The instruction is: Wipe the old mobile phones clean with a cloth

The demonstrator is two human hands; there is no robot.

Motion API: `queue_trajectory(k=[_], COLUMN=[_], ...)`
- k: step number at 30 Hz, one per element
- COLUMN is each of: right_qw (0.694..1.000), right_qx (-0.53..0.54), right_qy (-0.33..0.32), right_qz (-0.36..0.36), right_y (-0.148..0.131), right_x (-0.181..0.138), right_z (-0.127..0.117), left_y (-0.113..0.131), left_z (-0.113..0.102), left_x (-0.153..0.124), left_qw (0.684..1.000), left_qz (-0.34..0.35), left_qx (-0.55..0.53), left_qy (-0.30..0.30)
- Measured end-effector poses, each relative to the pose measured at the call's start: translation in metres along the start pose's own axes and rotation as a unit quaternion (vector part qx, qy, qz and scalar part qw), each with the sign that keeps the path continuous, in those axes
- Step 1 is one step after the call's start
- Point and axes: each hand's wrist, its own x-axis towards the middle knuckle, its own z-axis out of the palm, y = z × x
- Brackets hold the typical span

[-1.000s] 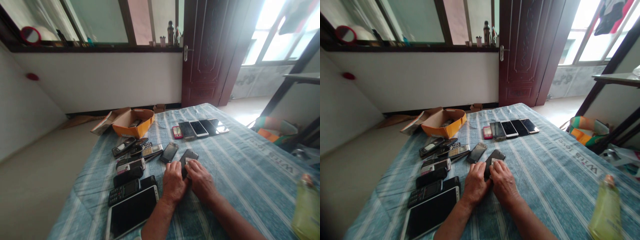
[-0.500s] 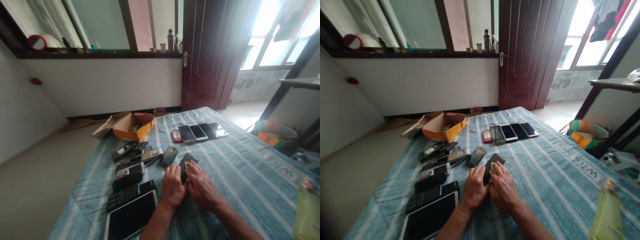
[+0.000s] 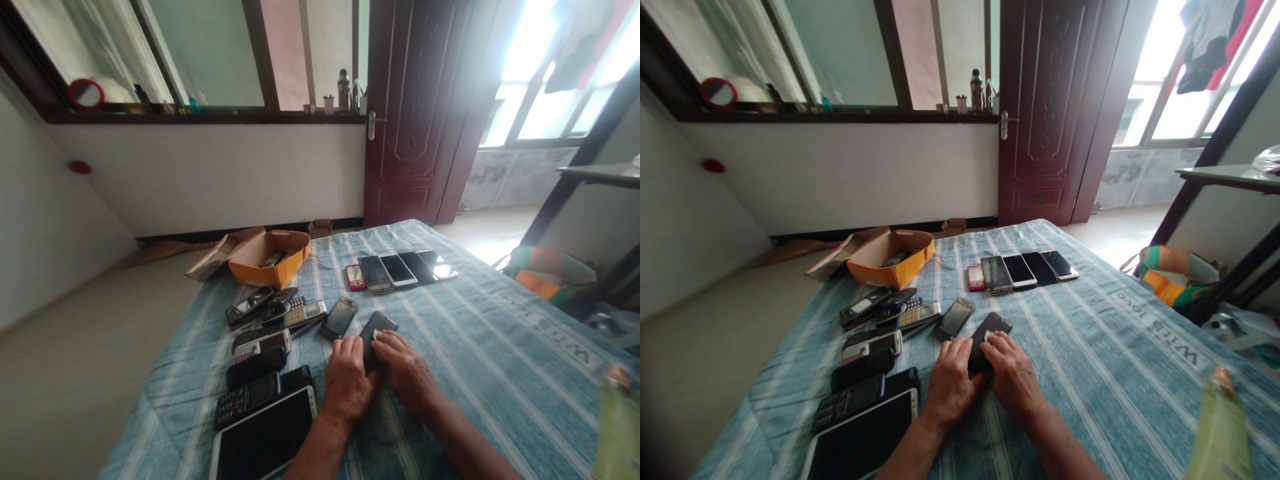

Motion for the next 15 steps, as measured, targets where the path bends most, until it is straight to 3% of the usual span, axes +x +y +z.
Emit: queue_trajectory(k=[4, 7, 11, 15], right_qw=[0.997, 0.993, 0.995, 0.998], right_qx=[-0.043, -0.081, -0.082, -0.049], right_qy=[0.047, 0.036, 0.011, 0.025], right_qz=[0.049, 0.074, 0.056, 0.021], right_y=[0.0016, 0.0030, 0.0024, -0.0008], right_x=[-0.0011, -0.0014, -0.0008, 0.0005], right_z=[0.0019, 0.0003, -0.0021, -0.0013], left_y=[0.0015, 0.0022, 0.0021, 0.0023], left_z=[0.0004, -0.0002, -0.0011, -0.0020], left_x=[-0.0005, -0.0012, -0.0012, -0.0004], left_qw=[1.000, 1.000, 1.000, 1.000], left_qz=[-0.004, -0.006, -0.007, -0.008], left_qx=[0.000, 0.005, 0.007, 0.009], left_qy=[0.001, 0.004, 0.004, -0.004])
